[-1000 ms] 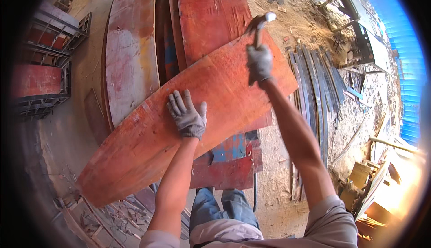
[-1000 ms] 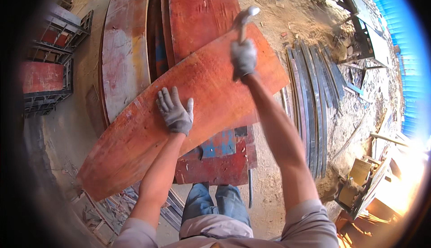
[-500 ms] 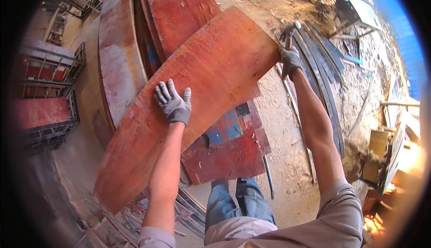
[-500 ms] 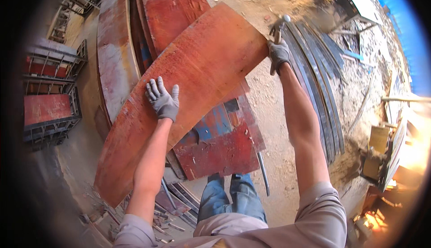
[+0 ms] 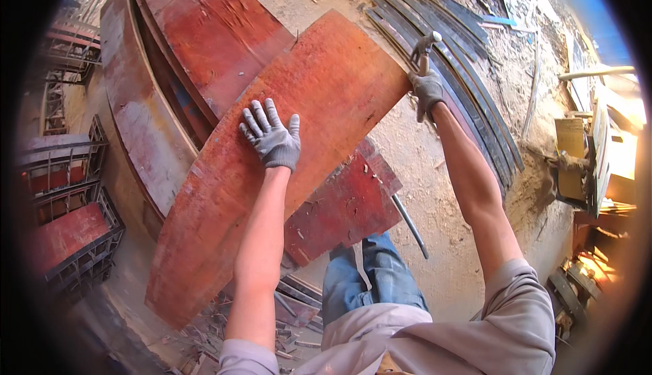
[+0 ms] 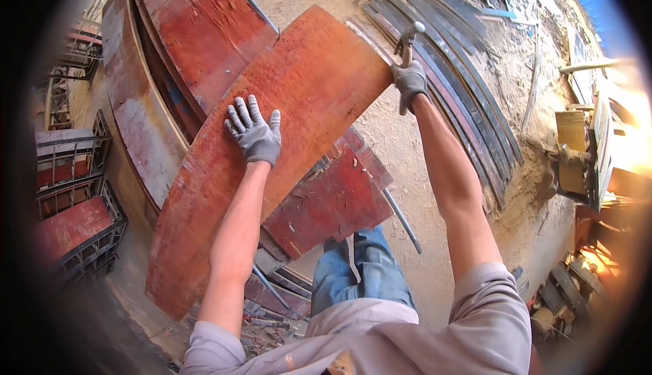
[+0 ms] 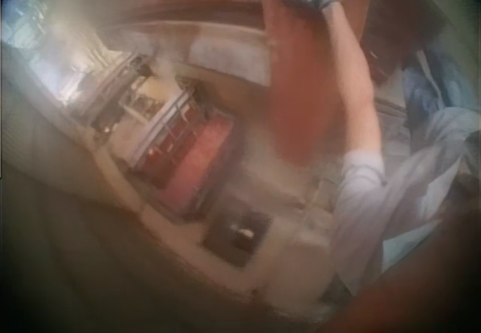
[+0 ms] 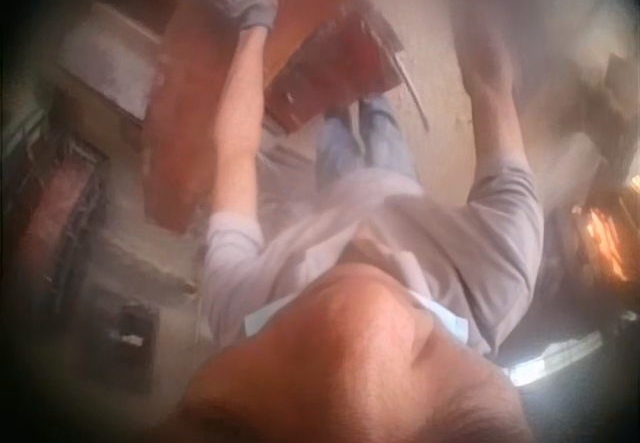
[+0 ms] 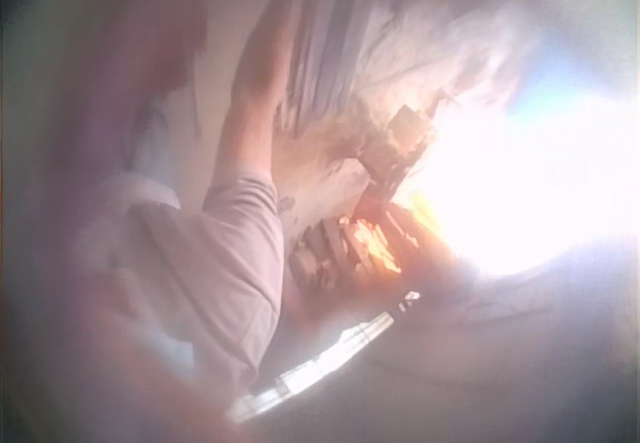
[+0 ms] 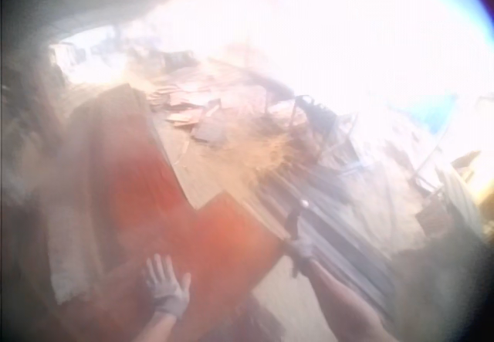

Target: The person repeatedly strikes a large metal sheet with a hammer, then flips it and continues hammering. They move the sheet to a workbench, hammer it again, and later handle a smaller metal piece, striking it with the hammer before placing it aside.

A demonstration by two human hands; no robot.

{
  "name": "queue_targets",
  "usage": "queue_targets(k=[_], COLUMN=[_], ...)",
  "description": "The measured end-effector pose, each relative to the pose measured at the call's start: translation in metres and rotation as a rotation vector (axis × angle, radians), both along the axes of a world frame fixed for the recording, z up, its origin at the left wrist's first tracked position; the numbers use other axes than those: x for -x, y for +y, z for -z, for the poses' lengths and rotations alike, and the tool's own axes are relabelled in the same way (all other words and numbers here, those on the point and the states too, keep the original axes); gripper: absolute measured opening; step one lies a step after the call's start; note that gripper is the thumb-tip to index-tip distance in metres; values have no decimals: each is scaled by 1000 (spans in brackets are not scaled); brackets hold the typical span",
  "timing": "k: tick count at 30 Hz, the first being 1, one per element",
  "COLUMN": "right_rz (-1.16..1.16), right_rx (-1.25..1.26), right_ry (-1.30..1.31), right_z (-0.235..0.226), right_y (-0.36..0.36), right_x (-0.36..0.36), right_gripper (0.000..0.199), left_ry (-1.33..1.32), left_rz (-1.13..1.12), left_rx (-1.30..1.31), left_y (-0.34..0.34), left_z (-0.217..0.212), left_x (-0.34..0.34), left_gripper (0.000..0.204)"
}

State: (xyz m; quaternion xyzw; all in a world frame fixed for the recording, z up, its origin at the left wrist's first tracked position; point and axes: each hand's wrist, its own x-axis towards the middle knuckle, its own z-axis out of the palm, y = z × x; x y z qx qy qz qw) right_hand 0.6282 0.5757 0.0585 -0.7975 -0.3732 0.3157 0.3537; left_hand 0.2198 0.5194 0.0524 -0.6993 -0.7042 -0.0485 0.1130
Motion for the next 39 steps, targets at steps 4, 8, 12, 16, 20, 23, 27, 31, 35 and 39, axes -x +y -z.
queue_targets(k=[4, 8, 12, 16, 20, 23, 27, 31, 35, 39], right_rz=[-26, 18, -24, 26, -313, -440, -277, -434, -143, -145], right_rx=[-82, 50, 157, -262, 114, 392, -212, 342, -110, 46], right_ry=[-531, 363, 472, 210, -36, -1, -76, -113, 12, 11], right_z=[-34, -72, -102, -100, -81, -78, -95, -105, -86, -31], right_y=[-70, -153, -185, -176, -178, -178, -158, -128, -151, -186], right_x=[0, 29, 79, 112, 118, 120, 132, 129, 126, 137], right_gripper=[41, 57, 69, 34, 37, 43, 38, 44, 41, 46], left_ry=[-42, 78, 98, 11, 30, 17, 50, -21, -16, -23], left_rz=[5, 3, -41, 70, 11, -52, 47, -10, 45, 54], left_rx=[179, 35, 213, -31, 122, 243, 3, 175, 69, 71], left_y=[6, 9, 11, 8, -8, -14, -2, 18, 20, 7], left_z=[10, 14, 15, 20, 23, 24, 23, 20, 14, 15], left_x=[-8, -15, -12, -7, -8, -9, -8, -9, -7, -2], left_gripper=[83, 83, 85, 84, 84, 83, 84, 85, 86, 85])
